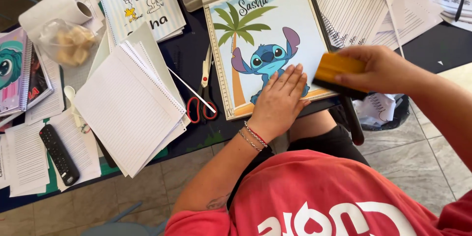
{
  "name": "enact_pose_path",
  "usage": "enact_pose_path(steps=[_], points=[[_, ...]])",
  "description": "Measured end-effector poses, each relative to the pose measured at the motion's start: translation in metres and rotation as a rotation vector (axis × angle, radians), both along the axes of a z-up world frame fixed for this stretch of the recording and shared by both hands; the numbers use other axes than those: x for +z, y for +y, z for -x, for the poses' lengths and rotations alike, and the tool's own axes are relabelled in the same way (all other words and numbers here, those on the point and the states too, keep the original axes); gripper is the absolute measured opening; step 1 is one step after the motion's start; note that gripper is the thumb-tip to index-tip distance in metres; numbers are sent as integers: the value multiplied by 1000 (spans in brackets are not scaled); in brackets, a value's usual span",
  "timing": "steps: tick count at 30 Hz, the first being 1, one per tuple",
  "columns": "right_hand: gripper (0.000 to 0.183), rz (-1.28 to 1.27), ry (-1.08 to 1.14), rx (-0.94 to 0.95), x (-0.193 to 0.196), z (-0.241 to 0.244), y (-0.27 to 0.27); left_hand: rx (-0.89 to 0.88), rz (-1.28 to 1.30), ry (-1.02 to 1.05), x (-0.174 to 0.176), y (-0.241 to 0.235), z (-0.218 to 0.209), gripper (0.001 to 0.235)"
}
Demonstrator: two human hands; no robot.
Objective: Applying a printed vinyl cover to a notebook and smoothing it with a squeegee tool
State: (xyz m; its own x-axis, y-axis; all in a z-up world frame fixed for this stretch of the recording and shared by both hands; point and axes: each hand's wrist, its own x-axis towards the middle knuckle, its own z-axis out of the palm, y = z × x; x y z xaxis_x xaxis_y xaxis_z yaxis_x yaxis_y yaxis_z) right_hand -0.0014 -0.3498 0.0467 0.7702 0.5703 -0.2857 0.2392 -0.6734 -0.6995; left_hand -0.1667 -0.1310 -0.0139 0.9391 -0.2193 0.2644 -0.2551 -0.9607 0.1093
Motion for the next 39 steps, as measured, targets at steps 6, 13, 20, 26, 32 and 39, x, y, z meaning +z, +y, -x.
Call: enact_pose_path(steps=[6,13,20,26,32,39], points=[[57,57,-61,-11,11,6,1,-3,69,-19,1,2,1,59],[54,100,-144,68,9,4,2,4,70,-3,6,1,3,58],[55,98,-139,87,8,2,2,-6,82,-11,3,2,3,58],[55,85,-180,84,1,-2,-1,-9,88,-21,3,3,3,58],[56,80,-238,106,3,-1,-3,-12,87,-24,4,3,3,58],[59,137,-174,86,12,5,2,-11,84,-19,7,3,3,58]])
